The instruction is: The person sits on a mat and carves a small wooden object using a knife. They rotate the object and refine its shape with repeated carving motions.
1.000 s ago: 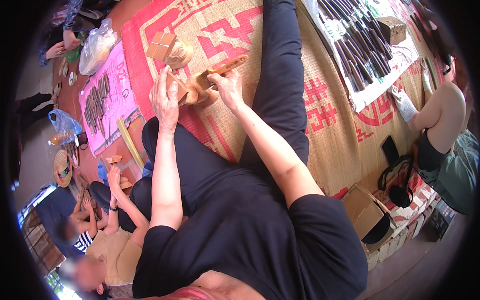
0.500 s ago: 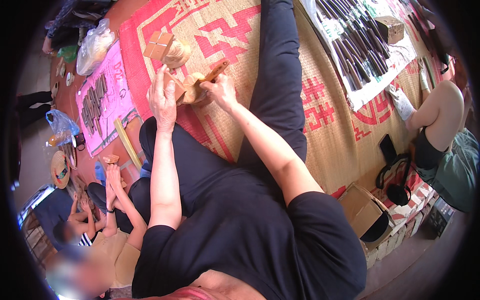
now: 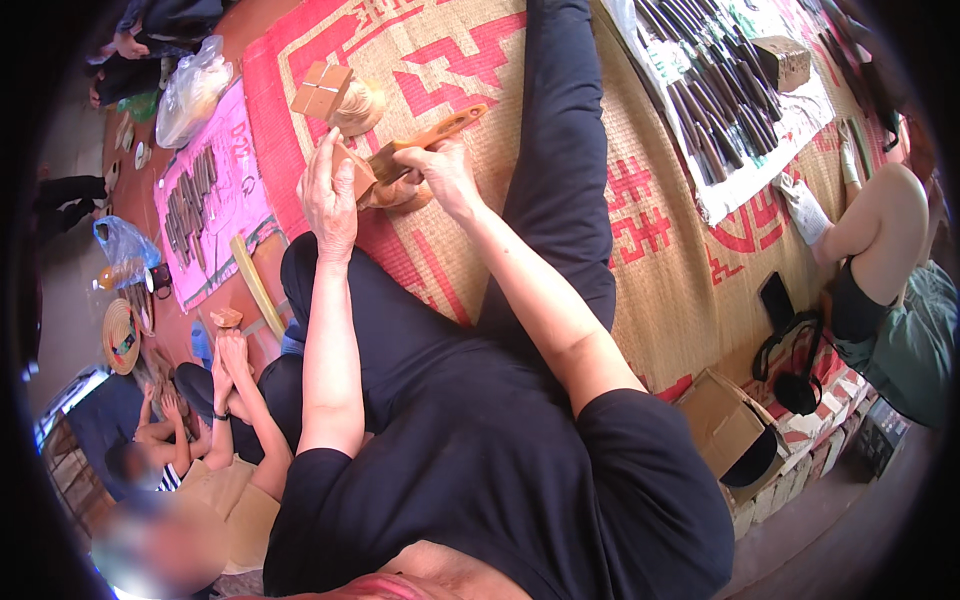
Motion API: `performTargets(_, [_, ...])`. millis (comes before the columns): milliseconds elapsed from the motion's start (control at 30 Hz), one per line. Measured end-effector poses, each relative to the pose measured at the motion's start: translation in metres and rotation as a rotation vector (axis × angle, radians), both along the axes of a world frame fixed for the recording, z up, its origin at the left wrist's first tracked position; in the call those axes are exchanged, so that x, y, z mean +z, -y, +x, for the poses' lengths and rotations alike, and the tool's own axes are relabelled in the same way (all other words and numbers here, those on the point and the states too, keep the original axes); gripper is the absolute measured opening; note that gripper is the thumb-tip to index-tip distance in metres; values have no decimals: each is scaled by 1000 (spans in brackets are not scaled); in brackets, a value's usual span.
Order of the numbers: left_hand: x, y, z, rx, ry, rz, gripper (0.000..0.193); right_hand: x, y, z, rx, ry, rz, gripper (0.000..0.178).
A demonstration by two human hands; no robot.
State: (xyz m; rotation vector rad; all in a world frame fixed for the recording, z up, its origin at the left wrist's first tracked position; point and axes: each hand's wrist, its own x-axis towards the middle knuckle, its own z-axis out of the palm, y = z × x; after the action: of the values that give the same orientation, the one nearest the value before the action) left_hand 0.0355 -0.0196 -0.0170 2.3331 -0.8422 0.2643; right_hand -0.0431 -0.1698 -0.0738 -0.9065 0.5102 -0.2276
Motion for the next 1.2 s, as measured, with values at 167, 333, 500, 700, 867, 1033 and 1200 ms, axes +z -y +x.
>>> performTargets(167, [0,1,0,-7,12,0,44,-30,3,-3,89,-168,-230,20])
performTargets(333, [-2,1,0,-5,8,-13,43,-9,6,-7,-19,-43,-139,20])
performTargets(500, [1,2,-1,-9,32,5,43,-16,7,4,-59,-165,-241,18])
performTargets(700, [0,2,0,1,3,-2,43,-1,4,-19,80,-184,-148,23])
performTargets(867, [2,3,-3,-17,27,19,43,-34,-8,19,-183,-141,-20,19])
performTargets(1033, [1,1,0,-15,22,-30,43,-18,-1,-14,-103,-118,-19,17])
performTargets(1200, [-2,2,0,-19,23,-16,44,-22,-11,3,-93,-196,-114,15])
